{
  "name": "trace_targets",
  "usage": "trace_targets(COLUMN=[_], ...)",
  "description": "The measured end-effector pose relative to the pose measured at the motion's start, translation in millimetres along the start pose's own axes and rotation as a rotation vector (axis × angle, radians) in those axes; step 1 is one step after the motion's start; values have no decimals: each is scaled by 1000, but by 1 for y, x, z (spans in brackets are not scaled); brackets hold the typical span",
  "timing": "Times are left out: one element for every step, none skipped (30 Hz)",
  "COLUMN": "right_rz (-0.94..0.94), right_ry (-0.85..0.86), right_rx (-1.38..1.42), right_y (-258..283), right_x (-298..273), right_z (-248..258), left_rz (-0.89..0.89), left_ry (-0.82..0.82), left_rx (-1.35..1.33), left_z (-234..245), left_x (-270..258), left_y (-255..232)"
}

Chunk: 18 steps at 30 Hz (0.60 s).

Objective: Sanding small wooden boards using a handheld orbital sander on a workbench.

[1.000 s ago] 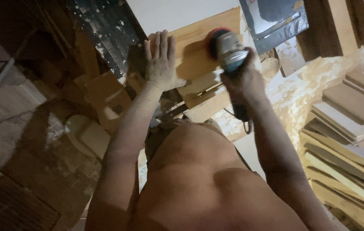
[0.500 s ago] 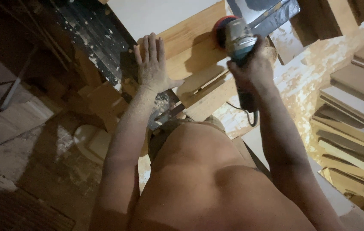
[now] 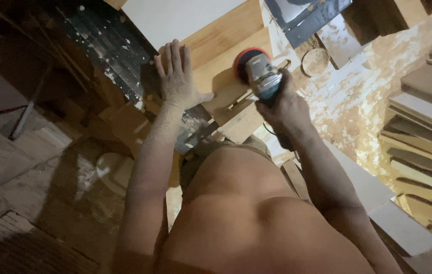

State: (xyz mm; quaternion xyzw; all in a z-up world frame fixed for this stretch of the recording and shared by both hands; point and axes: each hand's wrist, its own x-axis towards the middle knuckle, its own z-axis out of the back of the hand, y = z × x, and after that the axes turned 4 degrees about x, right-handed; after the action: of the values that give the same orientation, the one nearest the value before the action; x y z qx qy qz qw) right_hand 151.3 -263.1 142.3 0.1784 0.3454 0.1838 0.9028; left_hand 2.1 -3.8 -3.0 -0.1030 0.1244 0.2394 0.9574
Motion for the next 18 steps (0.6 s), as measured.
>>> trace_targets(right_rz=[16, 31, 30, -7, -44, -42, -61, -79, -75, -135, -196, -196, -239, -283, -286, -341, -397, -400], right_ry=[-53, -104, -105, -115, -126, -127, -176, -223, -223, -265, -306, -301, -323, -353, -356, -351, -346, -355], right_rx=[24, 48, 49, -26, -101, -95, -71, -47, -42, -13, 16, 18, 109, 205, 210, 220, 231, 238], right_y=[-2, -5, -17, -27, -37, -47, -57, -66, -77, -87, -98, -92, -86, -80, -87, -94, -100, -103], right_x=[1, 2, 8, 14, 21, 20, 19, 19, 12, 6, 0, -15, -30, -44, -54, -61, -68, -76], right_z=[5, 9, 11, 14, 16, 19, 23, 26, 29, 32, 36, 42, 49, 56, 52, 51, 50, 47], left_rz=[-19, -39, -40, -17, 6, 6, -13, -29, -27, -12, 2, 4, 101, 190, 184, 201, 216, 205], left_ry=[-82, -161, -161, -52, 57, 55, 11, -33, -34, -111, -188, -184, -154, -127, -128, -140, -151, -153], left_rx=[2, 2, 4, -4, -12, -5, -6, -7, 0, -168, -335, -333, -377, -420, -417, -529, -641, -639], left_z=[-3, -8, -5, -1, 4, 4, 5, 6, -8, -22, -36, -33, -29, -25, -29, -32, -35, -30], left_x=[1, 0, 0, 1, 2, 0, -2, -3, -1, 2, 5, 5, 6, 11, 10, 12, 14, 15], left_y=[1, 3, 1, 1, 0, 1, 2, 3, 15, 27, 39, 49, 58, 66, 71, 76, 80, 81])
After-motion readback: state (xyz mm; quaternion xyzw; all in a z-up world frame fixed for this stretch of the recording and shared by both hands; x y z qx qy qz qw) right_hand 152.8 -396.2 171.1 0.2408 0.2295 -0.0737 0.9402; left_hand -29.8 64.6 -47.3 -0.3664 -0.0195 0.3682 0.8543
